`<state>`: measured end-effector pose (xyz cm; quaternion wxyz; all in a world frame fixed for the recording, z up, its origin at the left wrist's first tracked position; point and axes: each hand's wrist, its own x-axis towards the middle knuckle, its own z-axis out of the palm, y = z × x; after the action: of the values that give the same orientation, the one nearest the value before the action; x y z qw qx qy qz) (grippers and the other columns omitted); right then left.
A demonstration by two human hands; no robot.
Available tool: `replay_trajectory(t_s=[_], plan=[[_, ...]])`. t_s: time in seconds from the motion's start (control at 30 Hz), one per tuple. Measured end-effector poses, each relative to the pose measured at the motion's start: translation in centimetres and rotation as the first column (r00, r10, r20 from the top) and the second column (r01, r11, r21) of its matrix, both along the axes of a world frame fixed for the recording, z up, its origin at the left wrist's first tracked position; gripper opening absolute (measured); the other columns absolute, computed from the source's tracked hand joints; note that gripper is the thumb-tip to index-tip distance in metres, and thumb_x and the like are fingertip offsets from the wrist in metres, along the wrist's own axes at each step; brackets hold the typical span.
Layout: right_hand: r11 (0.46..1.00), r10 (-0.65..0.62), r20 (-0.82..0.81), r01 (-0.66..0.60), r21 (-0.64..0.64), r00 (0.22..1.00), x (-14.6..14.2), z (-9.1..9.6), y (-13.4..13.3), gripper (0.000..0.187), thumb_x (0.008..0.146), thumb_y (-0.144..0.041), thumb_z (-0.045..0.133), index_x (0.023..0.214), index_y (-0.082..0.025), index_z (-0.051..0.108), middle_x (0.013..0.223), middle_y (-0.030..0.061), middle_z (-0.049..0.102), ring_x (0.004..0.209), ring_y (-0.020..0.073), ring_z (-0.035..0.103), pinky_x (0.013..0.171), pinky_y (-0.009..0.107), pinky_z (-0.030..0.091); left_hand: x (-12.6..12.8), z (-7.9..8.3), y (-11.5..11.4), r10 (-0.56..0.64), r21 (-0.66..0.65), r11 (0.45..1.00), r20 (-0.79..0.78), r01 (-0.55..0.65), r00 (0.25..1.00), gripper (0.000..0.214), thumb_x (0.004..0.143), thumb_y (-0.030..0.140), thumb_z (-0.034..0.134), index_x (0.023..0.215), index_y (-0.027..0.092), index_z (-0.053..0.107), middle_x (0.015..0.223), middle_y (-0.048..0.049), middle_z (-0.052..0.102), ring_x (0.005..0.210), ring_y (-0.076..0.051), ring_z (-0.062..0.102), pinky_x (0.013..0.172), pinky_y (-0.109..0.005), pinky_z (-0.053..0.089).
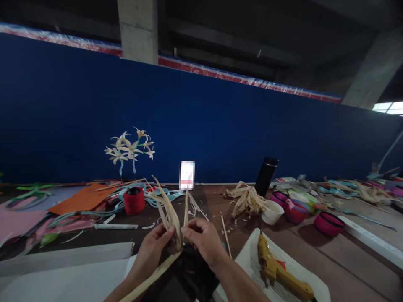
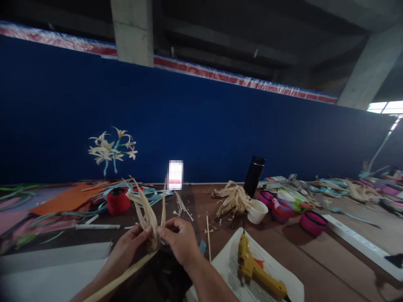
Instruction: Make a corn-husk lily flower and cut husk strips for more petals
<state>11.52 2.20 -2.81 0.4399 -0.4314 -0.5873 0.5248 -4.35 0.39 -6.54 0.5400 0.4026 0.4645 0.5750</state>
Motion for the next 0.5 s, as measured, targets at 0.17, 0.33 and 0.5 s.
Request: replay_trajectory(t_s=[0.17, 0.33, 0.5], plan=[[0.992, 0.016, -0.144, -0.033, -0.119, 0.990, 0.1, -0.4, 0.4, 0.023, 0.068, -0.036, 0.067, 0.077, -0.016, 0.059, 0.053, -0.0056, 0.051, 0.042, 0.0082, 0.046, 0.038, 0.018, 0.033, -0.1, -0.6, 0.3, 0.005, -0.020, 1.000, 0.041, -0.004, 0.999, 0.037, 0.067, 0.045, 0.069, 0.089, 0.016, 0.064, 0.073, -0.0014, 0.069, 0.059, -0.013, 0.060, 0.058, -0.024, 0.045], [0.989, 0.108, -0.114, -0.118, -0.092, 0.988, -0.2, -0.8, 0.0, 0.029, 0.065, -0.033, 0.073, 0.086, -0.017, 0.061, 0.058, -0.0060, 0.053, 0.042, 0.0057, 0.040, 0.038, 0.017, 0.033, 0.3, 0.2, -0.2, -0.071, -0.008, 0.997, 0.059, 0.071, 0.996, 0.047, 0.063, 0.039, 0.073, 0.102, 0.015, 0.063, 0.081, -0.0043, 0.071, 0.067, -0.017, 0.064, 0.065, -0.028, 0.048], [0.986, 0.031, -0.170, -0.058, -0.157, 0.985, -0.2, -1.0, 0.1, 0.026, 0.062, -0.032, 0.075, 0.076, -0.017, 0.059, 0.056, -0.0063, 0.050, 0.045, 0.0068, 0.043, 0.038, 0.017, 0.033, 0.2, 0.7, -0.6, -0.050, -0.020, 0.998, 0.098, 0.052, 0.994, 0.042, 0.067, 0.042, 0.070, 0.098, 0.014, 0.064, 0.081, -0.0050, 0.071, 0.068, -0.018, 0.064, 0.066, -0.028, 0.048]])
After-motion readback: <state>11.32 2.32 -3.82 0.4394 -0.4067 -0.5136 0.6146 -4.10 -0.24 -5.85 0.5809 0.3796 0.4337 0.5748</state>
